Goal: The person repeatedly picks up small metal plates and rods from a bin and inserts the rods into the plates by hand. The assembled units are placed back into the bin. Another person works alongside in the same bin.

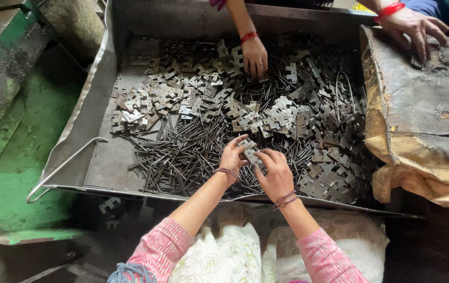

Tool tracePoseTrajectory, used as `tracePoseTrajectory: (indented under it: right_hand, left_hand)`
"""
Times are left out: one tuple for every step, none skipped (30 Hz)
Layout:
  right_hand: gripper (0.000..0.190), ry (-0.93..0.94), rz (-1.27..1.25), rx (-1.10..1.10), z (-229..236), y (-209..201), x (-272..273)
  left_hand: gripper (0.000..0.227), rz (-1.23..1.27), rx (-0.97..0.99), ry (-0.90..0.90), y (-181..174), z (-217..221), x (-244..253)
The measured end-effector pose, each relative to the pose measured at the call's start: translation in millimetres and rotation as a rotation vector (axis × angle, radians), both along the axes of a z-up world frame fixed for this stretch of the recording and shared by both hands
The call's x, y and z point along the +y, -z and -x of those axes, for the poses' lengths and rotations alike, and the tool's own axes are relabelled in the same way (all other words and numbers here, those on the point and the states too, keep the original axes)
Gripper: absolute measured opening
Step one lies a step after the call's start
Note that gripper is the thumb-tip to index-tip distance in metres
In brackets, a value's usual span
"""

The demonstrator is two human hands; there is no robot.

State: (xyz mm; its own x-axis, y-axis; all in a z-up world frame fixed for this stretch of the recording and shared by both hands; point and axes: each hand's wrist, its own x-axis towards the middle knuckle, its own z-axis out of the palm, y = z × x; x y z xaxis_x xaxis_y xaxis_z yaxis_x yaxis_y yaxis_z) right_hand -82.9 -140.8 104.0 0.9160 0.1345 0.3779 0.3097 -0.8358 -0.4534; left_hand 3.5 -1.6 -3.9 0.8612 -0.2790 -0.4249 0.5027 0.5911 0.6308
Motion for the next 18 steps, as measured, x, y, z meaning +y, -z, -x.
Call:
tracePoseTrajectory:
  right_hand:
    - [0.048, -0.015, 0.028, -0.021, -6, 4, 0]
    - [0.055, -0.031, 0.057, -0.042, -10, 8, -1]
    - [0.056, -0.019, 0.034, 0.041, -14, 14, 0]
    - [0.056, -0.008, 0.012, 0.125, -18, 21, 1]
    - [0.057, -0.006, -0.010, 0.211, -22, 28, 4]
    - [0.057, -0.012, 0.005, 0.185, -26, 34, 5]
    - [0.058, -0.023, 0.019, 0.164, -26, 41, 5]
    - [0.059, -0.033, 0.032, 0.143, -27, 47, 4]
    - [0.056, -0.004, 0.018, 0.197, -27, 51, 3]
    - [0.053, 0.025, 0.004, 0.251, -28, 53, 1]
    - [0.051, 0.061, -0.008, 0.302, -31, 52, -2]
    - [0.049, 0.059, -0.073, 0.325, -34, 48, -6]
    - [0.048, 0.056, -0.136, 0.348, -35, 41, -12]
    - [0.046, 0.053, -0.199, 0.371, -37, 33, -18]
    - [0.047, 0.099, -0.193, 0.458, -39, 23, -24]
    - [0.047, 0.146, -0.187, 0.545, -40, 11, -34]
    - [0.048, 0.192, -0.178, 0.631, -41, -3, -43]
    - [0.048, 0.202, -0.261, 0.628, -44, -20, -58]
  left_hand:
    - [0.038, -0.008, -0.030, 0.009, 3, 1, 0]
    - [0.039, -0.017, -0.060, 0.018, 7, 2, 0]
    - [0.039, -0.027, -0.094, 0.022, 10, 1, -1]
    - [0.040, -0.016, -0.099, 0.024, 12, 0, -2]
    - [0.041, -0.006, -0.102, 0.017, 14, -1, -4]
    - [0.041, 0.004, -0.104, 0.010, 16, -3, -5]
    - [0.042, -0.008, -0.095, 0.011, 19, -2, -6]
    - [0.043, -0.019, -0.086, 0.011, 20, -3, -7]
    - [0.044, -0.028, -0.075, 0.021, 21, -2, -9]
    - [0.045, -0.046, -0.097, 0.024, 20, 0, -8]
    - [0.045, -0.062, -0.124, 0.033, 17, -1, -9]
    - [0.046, -0.078, -0.150, 0.042, 13, -1, -9]
    - [0.045, -0.098, -0.161, 0.060, 8, 0, -8]
    - [0.045, -0.117, -0.172, 0.078, 3, 2, -7]
    - [0.045, -0.135, -0.182, 0.093, -3, 3, -5]
    - [0.043, -0.199, -0.179, 0.116, -8, 1, 0]
    - [0.041, -0.260, -0.175, 0.137, -13, -2, 6]
    - [0.040, -0.322, -0.170, 0.158, -17, -8, 15]
